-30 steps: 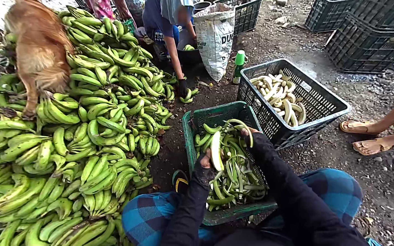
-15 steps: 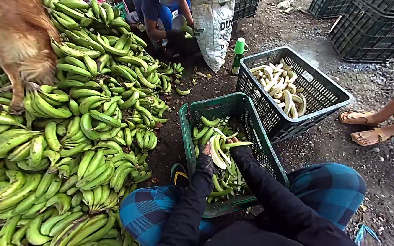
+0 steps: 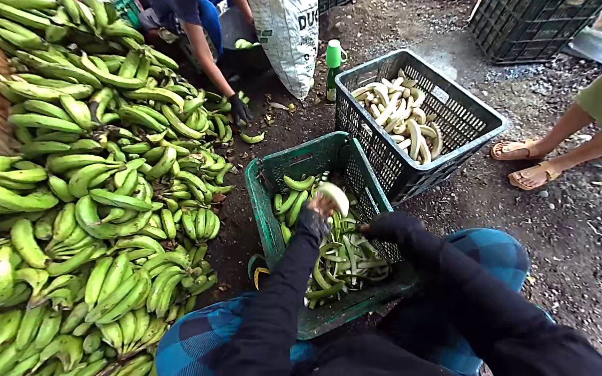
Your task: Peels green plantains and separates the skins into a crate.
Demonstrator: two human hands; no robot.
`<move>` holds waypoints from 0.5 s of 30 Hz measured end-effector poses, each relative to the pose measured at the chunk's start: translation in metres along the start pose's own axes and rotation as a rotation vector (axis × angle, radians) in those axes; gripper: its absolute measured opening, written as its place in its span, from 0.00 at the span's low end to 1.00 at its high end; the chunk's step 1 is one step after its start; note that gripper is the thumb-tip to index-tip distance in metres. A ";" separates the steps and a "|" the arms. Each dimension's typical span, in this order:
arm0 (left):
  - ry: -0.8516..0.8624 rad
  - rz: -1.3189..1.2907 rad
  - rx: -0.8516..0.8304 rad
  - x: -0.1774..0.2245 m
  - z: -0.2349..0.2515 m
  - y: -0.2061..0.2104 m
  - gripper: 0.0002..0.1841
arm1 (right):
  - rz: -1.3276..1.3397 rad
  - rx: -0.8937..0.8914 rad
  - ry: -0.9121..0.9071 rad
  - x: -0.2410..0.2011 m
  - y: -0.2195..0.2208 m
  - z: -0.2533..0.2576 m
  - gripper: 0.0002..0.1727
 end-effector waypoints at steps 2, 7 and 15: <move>0.139 -0.163 -0.083 0.061 0.016 0.006 0.25 | 0.041 0.135 0.003 0.039 -0.023 0.027 0.38; 0.014 0.818 0.077 0.041 0.081 -0.040 0.23 | 0.359 0.310 0.015 0.090 -0.053 0.073 0.32; -0.449 1.301 0.274 -0.093 0.020 -0.036 0.21 | 0.391 0.373 -0.223 0.052 -0.050 0.087 0.37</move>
Point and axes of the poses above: each hand's wrist, its own z-axis towards the middle knuckle, its own y-axis out of the palm, x = y × z, the point moved 2 cm from there along z, towards the middle knuckle, and after that the axes turned 2 degrees about -x, right-handed, at the moved point
